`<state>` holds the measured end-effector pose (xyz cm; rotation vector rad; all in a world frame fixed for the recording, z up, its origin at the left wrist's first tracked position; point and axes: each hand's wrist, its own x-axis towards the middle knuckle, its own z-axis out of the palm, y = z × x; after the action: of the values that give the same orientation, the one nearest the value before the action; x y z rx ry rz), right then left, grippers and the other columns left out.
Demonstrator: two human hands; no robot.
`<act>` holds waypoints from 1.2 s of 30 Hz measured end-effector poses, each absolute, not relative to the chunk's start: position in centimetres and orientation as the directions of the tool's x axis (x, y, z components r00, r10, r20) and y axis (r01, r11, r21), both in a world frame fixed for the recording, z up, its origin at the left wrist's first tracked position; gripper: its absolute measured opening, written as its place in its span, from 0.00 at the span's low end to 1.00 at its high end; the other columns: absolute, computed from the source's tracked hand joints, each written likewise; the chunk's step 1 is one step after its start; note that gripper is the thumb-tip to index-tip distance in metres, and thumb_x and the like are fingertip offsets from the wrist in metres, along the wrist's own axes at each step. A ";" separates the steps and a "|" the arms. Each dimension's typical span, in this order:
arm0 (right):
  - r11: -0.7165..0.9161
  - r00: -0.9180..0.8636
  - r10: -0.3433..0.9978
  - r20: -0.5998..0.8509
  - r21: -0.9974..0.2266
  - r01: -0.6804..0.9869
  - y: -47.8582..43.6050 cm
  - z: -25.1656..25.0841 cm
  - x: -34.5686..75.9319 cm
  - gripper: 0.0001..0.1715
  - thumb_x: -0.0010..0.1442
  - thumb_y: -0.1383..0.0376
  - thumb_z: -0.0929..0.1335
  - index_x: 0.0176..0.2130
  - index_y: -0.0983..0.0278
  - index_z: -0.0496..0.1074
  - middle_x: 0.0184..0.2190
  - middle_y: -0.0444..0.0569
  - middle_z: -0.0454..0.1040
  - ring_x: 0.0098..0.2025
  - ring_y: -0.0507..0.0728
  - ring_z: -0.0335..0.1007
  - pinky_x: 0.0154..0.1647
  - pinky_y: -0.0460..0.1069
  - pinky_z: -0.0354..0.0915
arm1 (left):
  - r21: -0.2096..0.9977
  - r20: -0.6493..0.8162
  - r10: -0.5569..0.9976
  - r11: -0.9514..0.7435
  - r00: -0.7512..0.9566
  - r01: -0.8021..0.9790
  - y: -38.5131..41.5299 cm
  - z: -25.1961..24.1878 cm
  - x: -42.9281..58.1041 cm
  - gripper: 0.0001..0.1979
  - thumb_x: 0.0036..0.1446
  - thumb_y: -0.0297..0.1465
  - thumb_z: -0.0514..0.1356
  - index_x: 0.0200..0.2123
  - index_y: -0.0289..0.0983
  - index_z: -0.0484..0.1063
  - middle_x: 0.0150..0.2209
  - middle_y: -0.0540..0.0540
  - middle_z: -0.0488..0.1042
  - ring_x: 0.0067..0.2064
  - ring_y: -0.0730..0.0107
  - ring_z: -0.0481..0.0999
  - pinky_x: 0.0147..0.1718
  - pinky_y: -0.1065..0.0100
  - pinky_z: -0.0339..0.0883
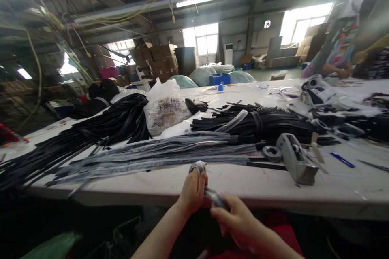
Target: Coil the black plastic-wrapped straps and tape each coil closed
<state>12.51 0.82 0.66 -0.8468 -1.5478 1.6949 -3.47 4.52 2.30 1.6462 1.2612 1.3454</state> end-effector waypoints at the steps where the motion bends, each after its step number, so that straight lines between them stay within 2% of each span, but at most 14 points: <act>1: -0.075 -0.511 0.859 -0.017 -0.993 -0.093 1.8 1.1 13.3 0.19 0.55 0.51 0.70 0.30 0.64 0.66 0.15 0.37 0.59 0.16 0.47 0.53 0.17 0.43 0.53 | 0.876 0.350 0.935 -0.349 0.059 0.334 3.8 1.6 -3.7 0.16 0.58 0.38 0.61 0.46 0.37 0.75 0.31 0.42 0.73 0.36 0.56 0.70 0.44 0.58 0.61; 3: -0.055 -0.477 0.879 -0.011 -0.995 -0.078 3.9 1.5 14.7 0.22 0.56 0.48 0.69 0.28 0.64 0.66 0.14 0.36 0.58 0.15 0.47 0.52 0.16 0.43 0.51 | 0.846 0.342 0.930 -0.366 0.133 0.388 2.4 0.6 -3.7 0.14 0.55 0.40 0.63 0.40 0.38 0.77 0.34 0.39 0.75 0.38 0.54 0.71 0.44 0.58 0.61; 5: 0.066 -0.444 0.895 0.034 -0.996 0.057 5.7 1.6 15.6 0.21 0.58 0.50 0.67 0.27 0.64 0.68 0.17 0.41 0.64 0.19 0.50 0.59 0.20 0.44 0.57 | 0.886 0.233 0.957 -0.282 0.173 0.368 1.4 0.3 -3.1 0.17 0.57 0.46 0.59 0.28 0.38 0.76 0.26 0.41 0.72 0.30 0.60 0.70 0.36 0.61 0.62; 9: 0.390 -0.398 0.874 0.277 -0.890 0.237 6.6 0.8 15.4 0.16 0.57 0.62 0.69 0.46 0.63 0.73 0.43 0.52 0.74 0.46 0.59 0.69 0.50 0.54 0.65 | 0.984 -0.149 0.960 0.166 0.239 -0.056 0.8 2.0 -1.7 0.32 0.63 0.53 0.42 0.23 0.37 0.72 0.09 0.55 0.53 0.12 0.74 0.50 0.17 0.67 0.55; 11: 0.382 -0.489 0.824 0.287 -0.918 0.105 5.6 0.0 14.3 0.25 0.57 0.64 0.69 0.54 0.62 0.67 0.49 0.53 0.72 0.50 0.60 0.67 0.54 0.55 0.63 | 0.888 -0.229 0.924 0.327 0.306 -0.323 1.3 3.9 -1.6 0.32 0.65 0.50 0.41 0.26 0.35 0.72 0.08 0.59 0.46 0.11 0.77 0.43 0.16 0.70 0.54; 14: 0.159 -0.599 0.786 0.153 -0.986 -0.042 3.3 -1.1 12.2 0.21 0.61 0.57 0.68 0.51 0.64 0.69 0.38 0.49 0.73 0.38 0.55 0.69 0.42 0.50 0.66 | 0.822 -0.155 0.945 0.285 0.288 -0.493 2.8 6.4 -2.5 0.29 0.66 0.48 0.43 0.31 0.33 0.73 0.11 0.60 0.47 0.13 0.79 0.45 0.20 0.71 0.59; 17: -0.151 -0.756 0.650 -0.077 -0.988 -0.029 1.6 -0.8 11.5 0.25 0.63 0.49 0.65 0.46 0.67 0.72 0.24 0.43 0.68 0.24 0.49 0.61 0.25 0.44 0.58 | 0.968 0.162 0.986 -0.164 -0.029 -0.189 4.9 6.7 -4.2 0.25 0.63 0.50 0.48 0.38 0.35 0.72 0.20 0.54 0.62 0.22 0.72 0.62 0.34 0.65 0.67; 20: -0.289 -0.765 0.639 -0.075 -0.945 -0.149 2.5 0.6 13.1 0.24 0.63 0.49 0.65 0.42 0.67 0.73 0.19 0.39 0.65 0.18 0.46 0.55 0.22 0.43 0.55 | 0.853 0.385 0.923 -0.361 0.013 0.377 5.8 4.4 -5.3 0.22 0.57 0.52 0.56 0.31 0.38 0.71 0.25 0.47 0.67 0.33 0.61 0.68 0.44 0.59 0.64; 23: -0.285 -0.694 0.717 -0.060 -0.934 -0.214 5.5 1.1 15.7 0.23 0.59 0.49 0.68 0.32 0.67 0.72 0.13 0.35 0.57 0.15 0.45 0.48 0.22 0.43 0.56 | 0.779 0.273 0.944 -0.329 0.184 0.533 4.7 2.0 -5.1 0.21 0.49 0.53 0.62 0.23 0.40 0.67 0.22 0.47 0.65 0.29 0.61 0.66 0.37 0.60 0.62; 26: -0.162 -0.648 0.757 -0.088 -0.985 -0.055 8.1 0.6 17.4 0.23 0.56 0.48 0.70 0.29 0.67 0.71 0.14 0.38 0.61 0.17 0.46 0.52 0.20 0.43 0.52 | 0.794 0.039 0.950 -0.217 0.310 0.568 3.2 1.7 -4.1 0.26 0.57 0.54 0.53 0.18 0.40 0.63 0.17 0.49 0.63 0.22 0.67 0.62 0.27 0.65 0.59; 29: 0.170 -0.527 0.848 0.058 -0.971 0.167 9.0 0.0 17.1 0.21 0.59 0.49 0.67 0.34 0.65 0.74 0.27 0.45 0.72 0.28 0.51 0.64 0.29 0.45 0.59 | 0.948 -0.264 0.877 0.160 0.401 0.274 2.8 2.9 -3.4 0.33 0.64 0.52 0.41 0.21 0.37 0.69 0.10 0.54 0.56 0.13 0.74 0.55 0.19 0.69 0.58; 31: 0.269 -0.456 0.882 0.122 -0.924 0.273 8.8 -0.3 16.3 0.22 0.60 0.48 0.66 0.34 0.64 0.74 0.30 0.46 0.73 0.34 0.53 0.66 0.35 0.47 0.60 | 0.909 -0.349 0.807 0.415 0.476 -0.037 3.3 4.1 -3.4 0.35 0.66 0.50 0.38 0.26 0.34 0.73 0.08 0.58 0.50 0.10 0.77 0.50 0.17 0.72 0.59; 33: 0.233 -0.411 0.906 0.095 -0.925 0.300 8.3 -0.7 15.3 0.29 0.62 0.44 0.61 0.32 0.65 0.73 0.26 0.46 0.70 0.31 0.53 0.64 0.33 0.48 0.59 | 0.797 -0.313 0.803 0.512 0.507 -0.321 4.3 5.3 -3.8 0.35 0.68 0.47 0.36 0.28 0.31 0.74 0.08 0.59 0.49 0.09 0.80 0.48 0.18 0.74 0.62; 36: 0.039 -0.436 0.899 -0.030 -0.988 0.149 7.3 -1.4 14.1 0.38 0.62 0.38 0.55 0.34 0.66 0.72 0.19 0.41 0.63 0.22 0.50 0.56 0.25 0.47 0.55 | 0.671 -0.209 0.883 0.442 0.421 -0.595 6.1 6.8 -4.7 0.34 0.70 0.42 0.36 0.30 0.28 0.73 0.10 0.59 0.52 0.10 0.83 0.48 0.22 0.76 0.65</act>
<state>14.06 7.26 -1.38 -1.0717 -1.6628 1.4561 -4.67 6.12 6.78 0.5534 0.5963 0.9873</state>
